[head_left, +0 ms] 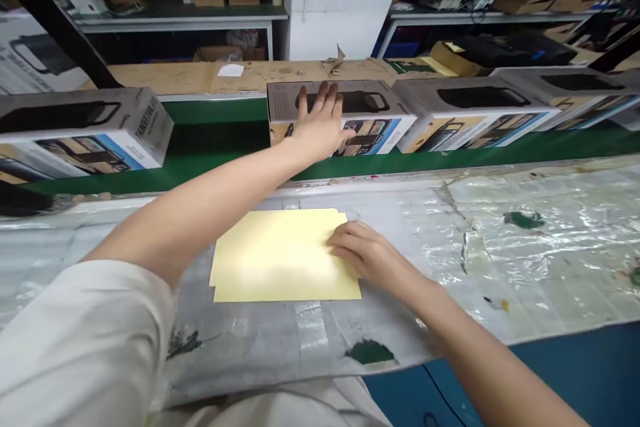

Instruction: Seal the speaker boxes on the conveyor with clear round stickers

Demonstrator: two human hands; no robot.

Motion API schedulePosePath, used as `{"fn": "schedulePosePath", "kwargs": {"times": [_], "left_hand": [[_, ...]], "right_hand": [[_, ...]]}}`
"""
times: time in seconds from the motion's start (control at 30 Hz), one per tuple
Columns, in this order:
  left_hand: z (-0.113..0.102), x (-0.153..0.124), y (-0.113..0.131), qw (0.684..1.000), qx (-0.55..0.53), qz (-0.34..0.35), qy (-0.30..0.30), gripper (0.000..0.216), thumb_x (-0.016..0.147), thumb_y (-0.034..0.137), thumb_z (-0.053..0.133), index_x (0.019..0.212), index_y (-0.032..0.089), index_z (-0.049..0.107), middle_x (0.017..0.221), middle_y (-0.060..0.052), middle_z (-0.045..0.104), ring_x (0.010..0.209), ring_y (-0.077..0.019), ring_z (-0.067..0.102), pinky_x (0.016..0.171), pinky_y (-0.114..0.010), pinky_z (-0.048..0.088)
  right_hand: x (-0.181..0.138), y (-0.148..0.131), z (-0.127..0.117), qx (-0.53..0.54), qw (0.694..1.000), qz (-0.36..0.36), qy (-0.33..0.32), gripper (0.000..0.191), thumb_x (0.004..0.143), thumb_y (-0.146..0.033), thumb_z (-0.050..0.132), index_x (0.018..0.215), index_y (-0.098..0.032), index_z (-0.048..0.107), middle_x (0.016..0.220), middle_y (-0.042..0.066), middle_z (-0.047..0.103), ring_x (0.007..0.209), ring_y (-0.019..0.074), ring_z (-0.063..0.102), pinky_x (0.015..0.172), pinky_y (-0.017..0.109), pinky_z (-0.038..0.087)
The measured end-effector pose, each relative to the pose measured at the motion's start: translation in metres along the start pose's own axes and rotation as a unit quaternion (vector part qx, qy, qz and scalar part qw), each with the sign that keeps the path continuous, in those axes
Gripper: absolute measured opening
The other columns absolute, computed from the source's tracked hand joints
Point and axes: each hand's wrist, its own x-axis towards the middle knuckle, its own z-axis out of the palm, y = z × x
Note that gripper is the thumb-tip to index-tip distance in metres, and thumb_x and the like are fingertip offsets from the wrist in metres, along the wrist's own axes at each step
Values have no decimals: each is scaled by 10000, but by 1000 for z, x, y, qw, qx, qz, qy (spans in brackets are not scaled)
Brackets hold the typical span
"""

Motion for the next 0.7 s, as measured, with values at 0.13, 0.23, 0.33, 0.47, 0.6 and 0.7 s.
{"fn": "schedulePosePath", "kwargs": {"times": [0.13, 0.23, 0.33, 0.47, 0.6, 0.7], "left_hand": [[-15, -106, 2, 991, -103, 59, -57, 415, 1024, 242, 473, 1427, 149, 497, 1468, -162, 545, 1389, -326, 473, 1173, -518, 347], [-1, -177, -6, 975, -183, 15, -121, 363, 995, 265, 564, 1344, 174, 520, 1324, -134, 616, 1255, -298, 564, 1053, -446, 469], [22, -211, -14, 960, -244, -21, -136, 376, 932, 329, 692, 1252, 197, 544, 1246, -109, 628, 1184, -295, 589, 1003, -430, 499], [39, -215, -21, 954, -275, -24, -114, 406, 908, 325, 736, 1243, 200, 543, 1252, -100, 622, 1188, -294, 576, 1019, -433, 483], [40, -214, -23, 954, -279, -17, -112, 424, 909, 327, 739, 1265, 209, 541, 1272, -96, 619, 1199, -296, 571, 1021, -436, 480], [40, -215, -23, 955, -275, -16, -110, 419, 925, 337, 721, 1282, 221, 537, 1283, -92, 617, 1201, -295, 571, 1027, -442, 478]], "right_hand": [[14, 5, 6, 13, 1000, -8, -13, 218, 1032, -170, 501, 1081, -206, 710, 1030, 104, 691, 998, 268, 656, 881, 430, 576], [39, 14, 6, 23, 997, -48, -57, 219, 1026, -165, 519, 1073, -213, 726, 1020, 93, 673, 987, 254, 659, 873, 391, 563], [56, 25, 10, 34, 991, -79, -100, 204, 1025, -181, 535, 1009, -201, 738, 983, 86, 648, 902, 230, 662, 797, 348, 550], [61, 35, 18, 50, 989, -92, -103, 220, 1042, -240, 536, 956, -200, 735, 961, 80, 629, 887, 221, 645, 786, 341, 532], [57, 37, 20, 67, 991, -68, -92, 213, 1034, -232, 552, 898, -203, 714, 974, 71, 618, 903, 213, 636, 820, 340, 529], [55, 36, 20, 78, 992, -50, -85, 136, 1015, -221, 590, 976, -209, 719, 997, 68, 611, 937, 216, 635, 847, 341, 530]]}}
